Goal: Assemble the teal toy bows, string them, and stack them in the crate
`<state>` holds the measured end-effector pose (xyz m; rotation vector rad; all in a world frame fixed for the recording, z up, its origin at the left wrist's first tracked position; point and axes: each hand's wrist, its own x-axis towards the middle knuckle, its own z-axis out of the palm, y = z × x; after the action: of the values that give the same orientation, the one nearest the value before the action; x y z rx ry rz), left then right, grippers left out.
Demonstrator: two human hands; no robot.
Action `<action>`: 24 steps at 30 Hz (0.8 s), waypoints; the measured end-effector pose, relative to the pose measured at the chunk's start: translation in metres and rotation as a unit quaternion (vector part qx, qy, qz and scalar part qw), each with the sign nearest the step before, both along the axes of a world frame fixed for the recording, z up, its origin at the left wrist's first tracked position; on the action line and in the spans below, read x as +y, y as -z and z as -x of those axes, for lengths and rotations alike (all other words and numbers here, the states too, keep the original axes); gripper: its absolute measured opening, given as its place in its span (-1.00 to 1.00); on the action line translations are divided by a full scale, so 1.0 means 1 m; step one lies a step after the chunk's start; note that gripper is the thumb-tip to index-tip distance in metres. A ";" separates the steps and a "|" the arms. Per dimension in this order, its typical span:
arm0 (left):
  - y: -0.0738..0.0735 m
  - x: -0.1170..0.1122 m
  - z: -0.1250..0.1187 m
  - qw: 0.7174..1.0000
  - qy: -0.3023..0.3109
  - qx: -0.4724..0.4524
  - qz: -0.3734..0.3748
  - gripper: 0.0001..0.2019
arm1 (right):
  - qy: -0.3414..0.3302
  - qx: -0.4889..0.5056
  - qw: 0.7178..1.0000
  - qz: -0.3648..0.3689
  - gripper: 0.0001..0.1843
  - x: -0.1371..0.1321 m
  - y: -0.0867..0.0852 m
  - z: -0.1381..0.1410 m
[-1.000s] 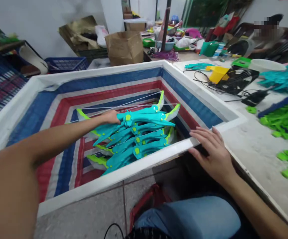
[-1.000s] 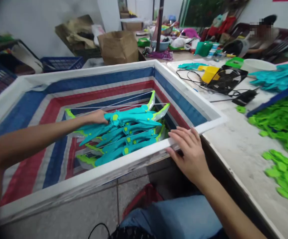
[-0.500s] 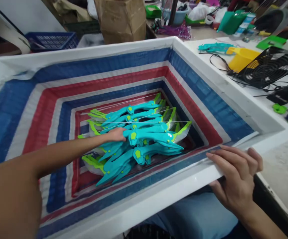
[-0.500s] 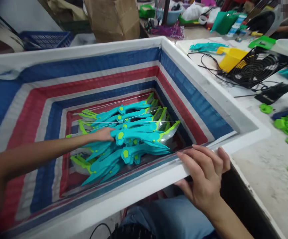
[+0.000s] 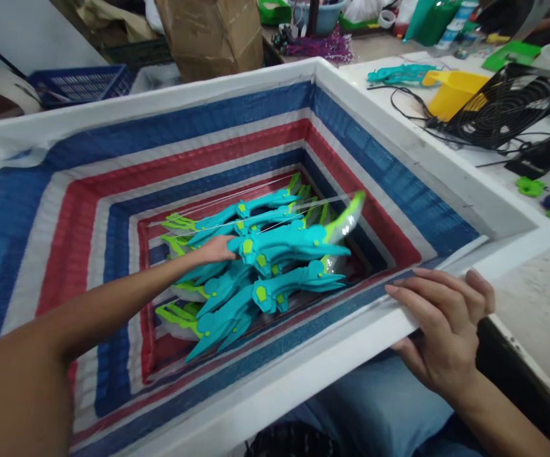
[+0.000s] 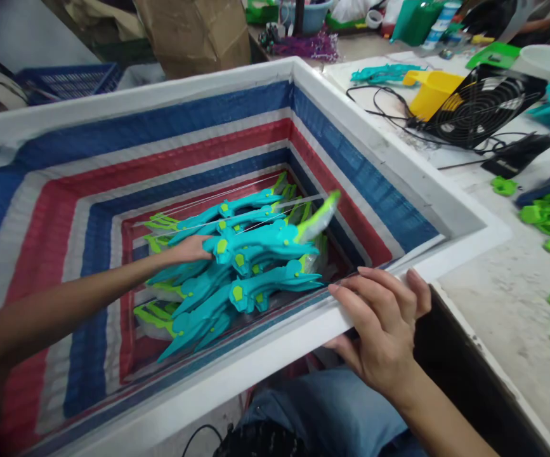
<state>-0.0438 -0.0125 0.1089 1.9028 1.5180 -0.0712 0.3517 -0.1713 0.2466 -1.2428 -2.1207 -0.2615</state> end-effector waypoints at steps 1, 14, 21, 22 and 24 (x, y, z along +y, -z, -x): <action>0.000 0.008 0.004 1.000 -0.010 -0.002 -0.022 -0.45 | 0.002 0.003 1.000 -0.002 -0.50 0.000 0.000 0.000; 0.060 0.015 -0.010 0.969 -0.035 0.191 -0.151 -0.33 | 0.007 0.015 1.000 -0.015 -0.53 0.001 0.001 0.003; 0.058 -0.008 -0.045 0.970 0.009 0.126 -0.207 -0.35 | 0.006 0.023 1.000 -0.017 -0.51 -0.002 0.002 0.004; 0.057 -0.013 -0.048 0.970 0.001 0.131 -0.203 -0.33 | 0.006 0.024 1.000 -0.013 -0.50 -0.001 0.003 0.003; 0.052 -0.021 -0.051 0.970 -0.006 0.143 -0.194 -0.32 | 0.007 0.025 1.000 -0.012 -0.50 0.004 0.006 0.001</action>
<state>0.0074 -0.0334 0.0568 2.2668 1.8424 -0.0482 0.3504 -0.1676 0.2405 -1.2390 -2.0613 -0.2587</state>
